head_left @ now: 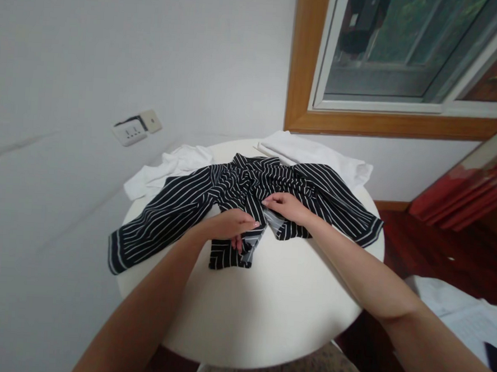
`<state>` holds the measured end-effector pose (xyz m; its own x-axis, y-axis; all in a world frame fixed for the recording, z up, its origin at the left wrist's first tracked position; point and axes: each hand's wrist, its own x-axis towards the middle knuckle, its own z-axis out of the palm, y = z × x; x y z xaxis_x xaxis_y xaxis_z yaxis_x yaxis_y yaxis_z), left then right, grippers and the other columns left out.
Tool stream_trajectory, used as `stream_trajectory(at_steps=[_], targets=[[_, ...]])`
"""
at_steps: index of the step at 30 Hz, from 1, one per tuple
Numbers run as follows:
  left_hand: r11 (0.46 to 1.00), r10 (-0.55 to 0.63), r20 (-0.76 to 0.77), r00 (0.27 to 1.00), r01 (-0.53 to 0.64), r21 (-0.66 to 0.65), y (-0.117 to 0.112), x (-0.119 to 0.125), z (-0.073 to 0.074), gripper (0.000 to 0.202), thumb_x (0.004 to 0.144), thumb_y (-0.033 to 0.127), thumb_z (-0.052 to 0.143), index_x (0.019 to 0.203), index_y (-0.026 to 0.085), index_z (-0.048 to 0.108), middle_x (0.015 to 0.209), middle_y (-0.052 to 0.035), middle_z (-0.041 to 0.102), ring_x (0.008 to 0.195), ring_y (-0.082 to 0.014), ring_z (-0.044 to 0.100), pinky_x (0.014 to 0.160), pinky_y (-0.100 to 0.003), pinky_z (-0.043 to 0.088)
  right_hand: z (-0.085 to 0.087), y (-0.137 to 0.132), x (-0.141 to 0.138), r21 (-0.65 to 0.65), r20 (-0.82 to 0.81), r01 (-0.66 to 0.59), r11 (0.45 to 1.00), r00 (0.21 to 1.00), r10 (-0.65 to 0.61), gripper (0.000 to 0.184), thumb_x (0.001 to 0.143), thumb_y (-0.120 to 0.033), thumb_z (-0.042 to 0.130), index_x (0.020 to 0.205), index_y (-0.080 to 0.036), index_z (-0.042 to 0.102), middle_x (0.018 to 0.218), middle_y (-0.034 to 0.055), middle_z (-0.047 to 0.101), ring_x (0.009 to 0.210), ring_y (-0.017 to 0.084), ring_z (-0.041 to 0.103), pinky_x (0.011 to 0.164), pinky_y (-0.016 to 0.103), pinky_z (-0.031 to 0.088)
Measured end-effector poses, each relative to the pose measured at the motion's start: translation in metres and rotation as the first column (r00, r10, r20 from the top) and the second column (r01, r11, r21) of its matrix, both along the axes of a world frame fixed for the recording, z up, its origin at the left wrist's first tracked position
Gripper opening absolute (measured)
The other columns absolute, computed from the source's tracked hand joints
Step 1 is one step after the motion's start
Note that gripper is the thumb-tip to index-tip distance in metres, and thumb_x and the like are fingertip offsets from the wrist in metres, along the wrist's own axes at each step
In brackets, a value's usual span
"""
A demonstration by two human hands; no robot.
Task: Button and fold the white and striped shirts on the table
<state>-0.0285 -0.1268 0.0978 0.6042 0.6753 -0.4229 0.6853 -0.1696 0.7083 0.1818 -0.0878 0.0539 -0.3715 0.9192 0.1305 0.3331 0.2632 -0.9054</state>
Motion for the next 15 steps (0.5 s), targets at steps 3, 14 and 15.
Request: stream_trajectory(at_steps=[3,14,15], targets=[[0.981,-0.05,0.064,0.997,0.061,-0.182,-0.004,-0.002,0.006,0.051,0.084,0.062,0.045,0.073,0.016,0.061,0.063,-0.004,0.069,0.044,-0.0104,0.056,0.044,-0.021,0.039,0.001,0.0,-0.001,0.023,0.005,0.006,1.0,1.0,-0.007,0.03,0.082,-0.043,0.059,0.084,-0.016,0.071,0.074,0.0012,0.066,0.065,0.012,0.053,0.063,0.025,0.041],[0.726,0.213,0.077,0.974,-0.211,0.655,0.011,0.015,-0.033,0.025,0.085,0.044,0.054,0.083,0.02,0.059,0.067,0.0018,0.06,0.061,-0.0126,0.054,0.058,-0.024,0.039,-0.005,0.005,0.001,-0.087,-0.13,-0.021,0.996,0.991,0.01,0.03,0.076,-0.045,0.064,0.081,-0.016,0.07,0.07,-0.0014,0.064,0.06,0.01,0.049,0.06,0.025,0.038],[0.7,0.226,0.025,0.974,-0.18,0.691,0.01,0.019,-0.036,0.025,0.086,0.044,0.053,0.084,0.02,0.058,0.07,0.0011,0.06,0.064,-0.0136,0.055,0.06,-0.024,0.039,-0.005,0.005,0.002,-0.092,-0.134,-0.024,0.996,0.991,0.012,0.029,0.076,-0.044,0.064,0.082,-0.016,0.07,0.071,-0.0011,0.064,0.061,0.01,0.05,0.061,0.025,0.039]])
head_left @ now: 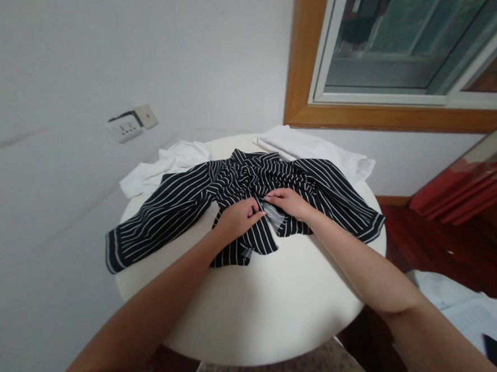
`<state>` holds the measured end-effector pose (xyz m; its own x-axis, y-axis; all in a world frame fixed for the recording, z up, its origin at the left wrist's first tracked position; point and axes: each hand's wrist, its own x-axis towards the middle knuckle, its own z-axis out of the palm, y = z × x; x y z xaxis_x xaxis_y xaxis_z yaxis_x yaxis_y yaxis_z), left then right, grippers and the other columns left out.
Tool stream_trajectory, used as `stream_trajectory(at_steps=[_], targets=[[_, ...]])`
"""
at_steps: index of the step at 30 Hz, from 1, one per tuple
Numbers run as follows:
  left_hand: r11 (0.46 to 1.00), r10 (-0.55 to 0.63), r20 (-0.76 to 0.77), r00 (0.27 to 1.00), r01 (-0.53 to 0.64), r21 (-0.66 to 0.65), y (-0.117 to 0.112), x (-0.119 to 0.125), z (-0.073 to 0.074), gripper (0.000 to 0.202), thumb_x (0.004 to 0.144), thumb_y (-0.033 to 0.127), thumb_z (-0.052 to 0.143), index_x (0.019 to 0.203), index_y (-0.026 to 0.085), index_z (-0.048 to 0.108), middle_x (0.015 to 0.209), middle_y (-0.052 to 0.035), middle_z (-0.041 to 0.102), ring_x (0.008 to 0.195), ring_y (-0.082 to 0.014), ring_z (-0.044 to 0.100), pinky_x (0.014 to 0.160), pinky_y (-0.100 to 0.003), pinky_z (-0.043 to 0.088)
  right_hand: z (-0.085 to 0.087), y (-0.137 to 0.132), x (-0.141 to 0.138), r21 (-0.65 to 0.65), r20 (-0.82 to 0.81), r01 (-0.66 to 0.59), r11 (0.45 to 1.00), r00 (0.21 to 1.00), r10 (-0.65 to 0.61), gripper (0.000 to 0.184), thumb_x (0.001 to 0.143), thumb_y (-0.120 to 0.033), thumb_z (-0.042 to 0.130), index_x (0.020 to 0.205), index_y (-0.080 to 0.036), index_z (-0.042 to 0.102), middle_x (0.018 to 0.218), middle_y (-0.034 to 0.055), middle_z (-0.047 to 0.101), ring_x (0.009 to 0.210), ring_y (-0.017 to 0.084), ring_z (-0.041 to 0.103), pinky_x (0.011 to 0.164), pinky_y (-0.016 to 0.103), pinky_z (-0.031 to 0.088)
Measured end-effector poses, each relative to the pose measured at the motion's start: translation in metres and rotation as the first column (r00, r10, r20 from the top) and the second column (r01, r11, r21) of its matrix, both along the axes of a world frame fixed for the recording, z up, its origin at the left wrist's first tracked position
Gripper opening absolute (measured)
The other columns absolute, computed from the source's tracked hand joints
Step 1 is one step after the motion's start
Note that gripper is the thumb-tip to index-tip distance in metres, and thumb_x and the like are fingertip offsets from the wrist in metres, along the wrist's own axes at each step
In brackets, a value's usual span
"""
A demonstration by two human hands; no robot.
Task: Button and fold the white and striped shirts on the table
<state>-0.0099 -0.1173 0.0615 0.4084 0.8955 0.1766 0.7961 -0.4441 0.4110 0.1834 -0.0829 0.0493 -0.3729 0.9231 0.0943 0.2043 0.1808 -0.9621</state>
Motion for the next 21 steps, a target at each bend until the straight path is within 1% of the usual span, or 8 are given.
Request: stream_trajectory(at_steps=[2,4,7,10,12,16,18,21], targets=[[0.998,0.041,-0.114,0.993,-0.035,0.059,-0.004,0.006,-0.004,0.025,0.089,0.045,0.049,0.088,0.02,0.057,0.078,-0.0014,0.063,0.07,-0.016,0.058,0.062,-0.026,0.039,0.0,0.0,0.0,-0.012,-0.011,-0.005,1.0,1.0,0.004,0.027,0.077,-0.043,0.064,0.082,-0.016,0.069,0.072,-0.0008,0.064,0.062,0.011,0.05,0.062,0.025,0.04],[0.993,0.077,-0.211,0.974,-0.056,0.106,-0.008,0.011,-0.005,0.026,0.091,0.044,0.046,0.092,0.02,0.056,0.086,-0.0047,0.065,0.076,-0.0191,0.061,0.064,-0.027,0.04,-0.001,0.001,0.0,-0.034,-0.029,-0.004,0.999,1.0,0.003,0.025,0.078,-0.041,0.063,0.081,-0.017,0.068,0.072,-0.0008,0.064,0.062,0.011,0.051,0.062,0.025,0.04],[0.989,0.117,-0.313,0.943,-0.082,0.123,-0.013,0.015,-0.004,0.029,0.093,0.044,0.044,0.099,0.018,0.055,0.091,-0.0087,0.067,0.081,-0.0225,0.064,0.066,-0.029,0.042,-0.002,0.002,0.001,-0.069,-0.05,0.028,0.997,0.998,-0.032,0.022,0.08,-0.038,0.061,0.08,-0.017,0.067,0.072,-0.0011,0.064,0.064,0.011,0.052,0.064,0.025,0.041],[0.982,0.178,-0.369,0.912,-0.142,0.121,-0.015,0.018,-0.002,0.034,0.092,0.046,0.044,0.104,0.016,0.055,0.092,-0.0124,0.068,0.082,-0.0245,0.065,0.067,-0.03,0.043,-0.003,0.002,0.001,-0.094,-0.063,0.049,0.994,0.997,-0.055,0.021,0.08,-0.037,0.061,0.08,-0.016,0.067,0.073,-0.001,0.065,0.065,0.011,0.054,0.066,0.026,0.042],[0.98,0.195,-0.396,0.897,-0.161,0.119,-0.015,0.02,-0.002,0.036,0.093,0.046,0.043,0.105,0.014,0.056,0.092,-0.0143,0.068,0.082,-0.0255,0.066,0.067,-0.03,0.044,-0.002,0.002,0.001,-0.107,-0.078,0.045,0.993,0.995,-0.054,0.021,0.079,-0.037,0.062,0.081,-0.017,0.067,0.075,-0.0006,0.066,0.067,0.011,0.055,0.068,0.026,0.043],[0.992,0.118,-0.427,0.897,-0.09,0.085,-0.014,0.022,0.0,0.034,0.095,0.042,0.039,0.103,0.016,0.058,0.092,-0.0125,0.068,0.082,-0.0238,0.066,0.067,-0.029,0.043,0.0,0.001,0.0,-0.131,-0.144,0.047,0.99,0.987,-0.066,0.018,0.076,-0.035,0.065,0.08,-0.017,0.068,0.079,0.0005,0.068,0.073,0.012,0.058,0.074,0.027,0.044],[0.995,0.083,-0.402,0.912,-0.056,0.077,-0.013,0.02,0.001,0.032,0.095,0.04,0.039,0.101,0.018,0.06,0.091,-0.0111,0.068,0.081,-0.0237,0.065,0.067,-0.029,0.043,0.001,0.0,0.0,-0.142,-0.184,0.045,0.989,0.98,-0.071,0.019,0.075,-0.035,0.066,0.079,-0.017,0.068,0.078,0.0002,0.068,0.072,0.012,0.058,0.075,0.027,0.045],[0.995,0.057,-0.296,0.953,-0.03,0.095,-0.011,0.013,0.0,0.029,0.093,0.04,0.041,0.092,0.02,0.061,0.085,-0.0078,0.068,0.079,-0.0223,0.064,0.066,-0.029,0.041,0.004,-0.002,0.0,-0.127,-0.214,0.036,0.991,0.975,-0.063,0.022,0.074,-0.039,0.067,0.078,-0.017,0.067,0.075,-0.0004,0.067,0.071,0.012,0.058,0.074,0.027,0.045]])
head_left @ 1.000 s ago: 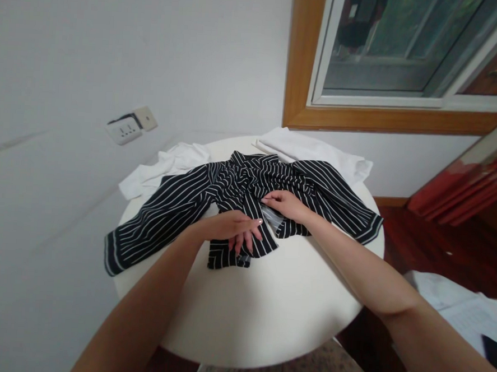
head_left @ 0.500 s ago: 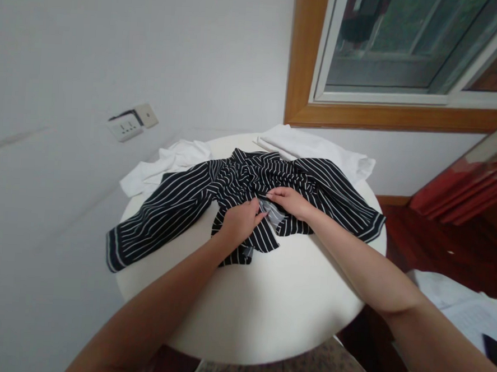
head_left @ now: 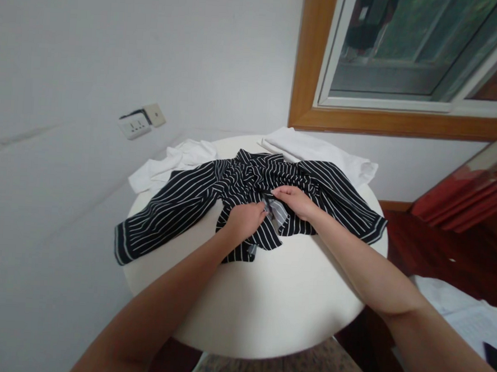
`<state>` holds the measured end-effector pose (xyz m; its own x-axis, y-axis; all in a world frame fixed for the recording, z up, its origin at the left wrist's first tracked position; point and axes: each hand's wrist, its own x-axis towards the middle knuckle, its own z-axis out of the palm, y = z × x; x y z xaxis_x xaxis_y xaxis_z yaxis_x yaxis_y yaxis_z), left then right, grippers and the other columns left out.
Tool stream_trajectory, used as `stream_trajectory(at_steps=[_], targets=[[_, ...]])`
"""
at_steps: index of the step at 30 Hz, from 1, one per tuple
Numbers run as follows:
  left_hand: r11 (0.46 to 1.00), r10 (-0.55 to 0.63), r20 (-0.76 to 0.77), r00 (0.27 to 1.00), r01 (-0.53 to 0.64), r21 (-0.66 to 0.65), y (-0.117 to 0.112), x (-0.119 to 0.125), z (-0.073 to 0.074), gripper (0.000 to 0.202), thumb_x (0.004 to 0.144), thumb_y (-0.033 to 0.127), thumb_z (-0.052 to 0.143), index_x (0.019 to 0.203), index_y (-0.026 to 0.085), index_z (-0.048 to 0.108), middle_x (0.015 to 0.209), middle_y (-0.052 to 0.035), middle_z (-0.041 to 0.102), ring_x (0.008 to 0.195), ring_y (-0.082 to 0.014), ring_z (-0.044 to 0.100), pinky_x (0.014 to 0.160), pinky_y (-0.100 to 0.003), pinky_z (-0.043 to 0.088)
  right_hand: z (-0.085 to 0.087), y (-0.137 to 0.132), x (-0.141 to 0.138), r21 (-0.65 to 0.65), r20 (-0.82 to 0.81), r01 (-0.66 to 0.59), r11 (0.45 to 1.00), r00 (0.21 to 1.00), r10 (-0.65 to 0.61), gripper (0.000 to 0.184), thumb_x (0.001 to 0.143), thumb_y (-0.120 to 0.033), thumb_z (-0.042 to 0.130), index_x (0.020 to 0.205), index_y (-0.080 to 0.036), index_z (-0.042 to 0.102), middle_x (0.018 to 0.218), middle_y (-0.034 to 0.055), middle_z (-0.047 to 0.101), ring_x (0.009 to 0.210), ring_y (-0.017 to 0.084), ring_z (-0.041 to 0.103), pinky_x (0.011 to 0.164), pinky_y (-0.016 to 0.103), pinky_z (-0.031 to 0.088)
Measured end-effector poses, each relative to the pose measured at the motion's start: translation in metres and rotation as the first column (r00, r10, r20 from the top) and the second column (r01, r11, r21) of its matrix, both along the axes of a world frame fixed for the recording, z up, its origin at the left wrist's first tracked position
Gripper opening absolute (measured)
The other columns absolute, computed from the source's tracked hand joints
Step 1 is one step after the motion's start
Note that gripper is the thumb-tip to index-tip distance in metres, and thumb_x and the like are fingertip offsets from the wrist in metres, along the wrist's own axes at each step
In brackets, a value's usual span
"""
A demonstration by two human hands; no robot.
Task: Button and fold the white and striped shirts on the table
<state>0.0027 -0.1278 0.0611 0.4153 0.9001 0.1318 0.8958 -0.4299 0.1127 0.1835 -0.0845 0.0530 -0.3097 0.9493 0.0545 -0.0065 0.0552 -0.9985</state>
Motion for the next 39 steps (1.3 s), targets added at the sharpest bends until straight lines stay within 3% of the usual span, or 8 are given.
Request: stream_trajectory(at_steps=[4,7,12,16,22,31,39], targets=[[0.999,-0.009,0.27,0.963,0.021,-0.044,0.009,-0.014,-0.001,0.031,0.091,0.042,0.043,0.076,0.021,0.06,0.069,-0.0013,0.063,0.065,-0.016,0.057,0.06,-0.026,0.038,0.006,-0.004,-0.001,0.086,0.054,-0.009,0.996,0.999,0.004,0.027,0.075,-0.043,0.067,0.079,-0.017,0.068,0.078,0.0005,0.068,0.075,0.014,0.058,0.077,0.028,0.045],[0.984,0.02,0.496,0.868,0.072,-0.165,0.018,-0.022,0.0,0.032,0.089,0.043,0.045,0.072,0.019,0.057,0.061,0.0015,0.059,0.057,-0.0121,0.053,0.057,-0.024,0.038,0.011,-0.009,-0.003,0.198,0.123,0.007,0.98,0.992,-0.032,0.029,0.079,-0.046,0.063,0.08,-0.017,0.069,0.079,0.0009,0.068,0.076,0.015,0.058,0.077,0.028,0.044],[0.869,0.222,0.699,0.68,0.188,-0.458,0.021,-0.021,0.007,0.026,0.087,0.038,0.05,0.073,0.017,0.055,0.062,0.0024,0.059,0.044,-0.0066,0.045,0.045,-0.021,0.036,0.015,-0.017,-0.01,0.336,0.244,0.004,0.942,0.965,-0.091,0.031,0.085,-0.047,0.056,0.081,-0.019,0.069,0.075,0.0006,0.066,0.073,0.015,0.056,0.072,0.028,0.043],[0.791,0.324,0.731,0.601,0.251,-0.557,0.018,-0.019,0.013,0.02,0.084,0.033,0.053,0.075,0.015,0.056,0.066,0.0009,0.059,0.046,-0.0054,0.046,0.041,-0.018,0.032,0.015,-0.02,-0.013,0.346,0.303,-0.05,0.937,0.951,-0.061,0.033,0.086,-0.047,0.054,0.079,-0.019,0.069,0.075,0.0007,0.066,0.072,0.015,0.056,0.072,0.028,0.043],[0.721,0.377,0.745,0.55,0.33,-0.609,0.022,-0.022,0.012,0.023,0.084,0.036,0.055,0.074,0.015,0.057,0.071,-0.001,0.063,0.048,-0.0047,0.046,0.042,-0.018,0.032,0.016,-0.02,-0.013,0.361,0.31,-0.057,0.931,0.949,-0.062,0.032,0.087,-0.046,0.053,0.079,-0.019,0.068,0.076,0.0008,0.066,0.073,0.015,0.057,0.073,0.029,0.043],[0.694,0.385,0.759,0.526,0.377,-0.613,0.024,-0.026,0.007,0.023,0.084,0.037,0.055,0.079,0.015,0.058,0.08,-0.0018,0.064,0.052,-0.0045,0.046,0.045,-0.018,0.032,0.014,-0.02,-0.011,0.275,0.257,-0.087,0.957,0.966,0.014,0.042,0.088,-0.053,0.049,0.068,-0.018,0.061,0.062,-0.0029,0.054,0.059,0.012,0.046,0.06,0.025,0.036],[0.704,0.394,0.761,0.515,0.363,-0.61,0.027,-0.029,0.004,0.025,0.082,0.04,0.058,0.082,0.015,0.058,0.08,-0.0021,0.064,0.054,-0.0051,0.046,0.046,-0.019,0.031,0.012,-0.014,-0.007,0.155,0.166,-0.203,0.967,0.97,0.177,0.022,0.085,-0.038,0.055,0.09,-0.019,0.067,0.076,-0.0012,0.063,0.064,0.011,0.051,0.067,0.026,0.041]])
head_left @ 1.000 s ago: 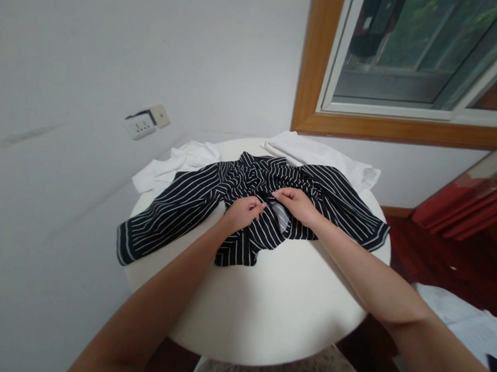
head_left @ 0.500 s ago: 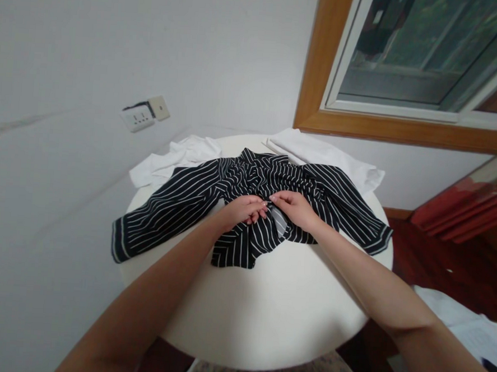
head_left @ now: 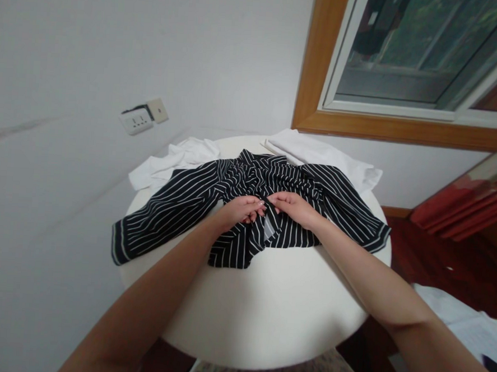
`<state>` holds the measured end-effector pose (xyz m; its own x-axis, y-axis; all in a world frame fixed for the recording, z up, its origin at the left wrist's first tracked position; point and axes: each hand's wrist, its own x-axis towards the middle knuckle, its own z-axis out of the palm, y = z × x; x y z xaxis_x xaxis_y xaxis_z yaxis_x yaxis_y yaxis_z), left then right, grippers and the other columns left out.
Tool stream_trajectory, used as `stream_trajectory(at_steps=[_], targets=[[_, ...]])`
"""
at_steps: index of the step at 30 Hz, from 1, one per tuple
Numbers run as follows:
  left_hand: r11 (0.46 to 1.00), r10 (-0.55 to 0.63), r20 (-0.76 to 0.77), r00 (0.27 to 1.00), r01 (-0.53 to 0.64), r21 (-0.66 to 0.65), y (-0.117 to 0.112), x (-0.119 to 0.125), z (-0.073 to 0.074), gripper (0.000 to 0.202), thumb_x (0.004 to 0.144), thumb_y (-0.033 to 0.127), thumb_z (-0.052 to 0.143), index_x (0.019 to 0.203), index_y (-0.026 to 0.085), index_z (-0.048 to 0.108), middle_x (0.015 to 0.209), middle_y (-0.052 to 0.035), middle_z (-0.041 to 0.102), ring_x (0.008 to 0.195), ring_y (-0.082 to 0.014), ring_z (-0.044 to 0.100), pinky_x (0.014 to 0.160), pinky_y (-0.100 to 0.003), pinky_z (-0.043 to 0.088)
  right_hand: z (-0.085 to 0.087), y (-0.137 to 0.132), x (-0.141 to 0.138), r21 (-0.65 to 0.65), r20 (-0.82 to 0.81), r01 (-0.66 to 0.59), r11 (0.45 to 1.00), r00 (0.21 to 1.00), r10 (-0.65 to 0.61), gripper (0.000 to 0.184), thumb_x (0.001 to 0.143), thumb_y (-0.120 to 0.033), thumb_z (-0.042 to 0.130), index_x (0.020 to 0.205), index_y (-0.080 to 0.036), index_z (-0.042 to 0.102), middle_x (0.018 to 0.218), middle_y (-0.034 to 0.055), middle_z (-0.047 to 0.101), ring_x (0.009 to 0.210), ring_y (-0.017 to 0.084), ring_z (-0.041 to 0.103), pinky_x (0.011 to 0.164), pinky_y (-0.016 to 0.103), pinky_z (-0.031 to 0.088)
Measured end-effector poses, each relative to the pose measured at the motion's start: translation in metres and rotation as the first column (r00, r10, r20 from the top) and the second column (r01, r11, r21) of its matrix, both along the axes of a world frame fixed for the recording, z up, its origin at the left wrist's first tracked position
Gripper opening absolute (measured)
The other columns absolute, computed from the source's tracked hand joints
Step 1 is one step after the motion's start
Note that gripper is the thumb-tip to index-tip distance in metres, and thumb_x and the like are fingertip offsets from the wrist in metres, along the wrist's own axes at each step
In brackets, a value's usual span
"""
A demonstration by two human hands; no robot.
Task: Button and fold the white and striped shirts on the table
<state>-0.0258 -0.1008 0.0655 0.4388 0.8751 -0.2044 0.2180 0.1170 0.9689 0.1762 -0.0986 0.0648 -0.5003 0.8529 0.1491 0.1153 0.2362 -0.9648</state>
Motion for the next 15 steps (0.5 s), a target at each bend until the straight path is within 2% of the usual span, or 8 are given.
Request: stream_trajectory(at_steps=[3,8,12,15], targets=[[1.0,0.007,0.002,1.0,-0.007,0.013,0.0001,0.0006,-0.0008,0.025,0.081,0.039,0.057,0.08,0.014,0.059,0.078,-0.0024,0.064,0.053,-0.0051,0.046,0.046,-0.018,0.031,0.0011,0.0004,0.0002,0.007,0.051,0.003,1.0,0.999,-0.003,0.021,0.084,-0.035,0.056,0.094,-0.018,0.066,0.067,-0.0028,0.061,0.058,0.01,0.05,0.061,0.023,0.039],[1.0,-0.015,-0.022,1.0,0.016,0.006,-0.0041,0.0032,0.0005,0.022,0.081,0.034,0.056,0.073,0.013,0.061,0.062,0.0005,0.057,0.052,-0.0056,0.046,0.048,-0.018,0.034,-0.0021,-0.0019,-0.003,0.08,0.195,0.095,0.992,0.975,-0.109,0.02,0.081,-0.033,0.061,0.093,-0.017,0.062,0.055,-0.006,0.055,0.045,0.007,0.041,0.047,0.02,0.028],[0.997,0.039,0.012,0.999,-0.038,-0.064,-0.0059,0.0062,0.0038,0.024,0.081,0.035,0.057,0.073,0.013,0.059,0.069,-0.0017,0.061,0.054,-0.0066,0.051,0.049,-0.019,0.037,-0.0046,-0.0057,-0.0058,0.165,0.239,0.111,0.98,0.959,-0.149,0.016,0.081,-0.031,0.06,0.092,-0.019,0.061,0.052,-0.0077,0.051,0.045,0.008,0.042,0.048,0.019,0.029],[0.989,0.068,0.046,0.997,-0.062,-0.133,-0.0049,0.0082,0.0048,0.032,0.082,0.044,0.056,0.075,0.013,0.057,0.069,-0.0029,0.062,0.053,-0.0078,0.052,0.047,-0.021,0.037,-0.0034,-0.0082,-0.0067,0.225,0.274,0.118,0.967,0.945,-0.179,0.014,0.082,-0.028,0.059,0.093,-0.019,0.061,0.052,-0.0074,0.051,0.048,0.008,0.044,0.05,0.02,0.032]])
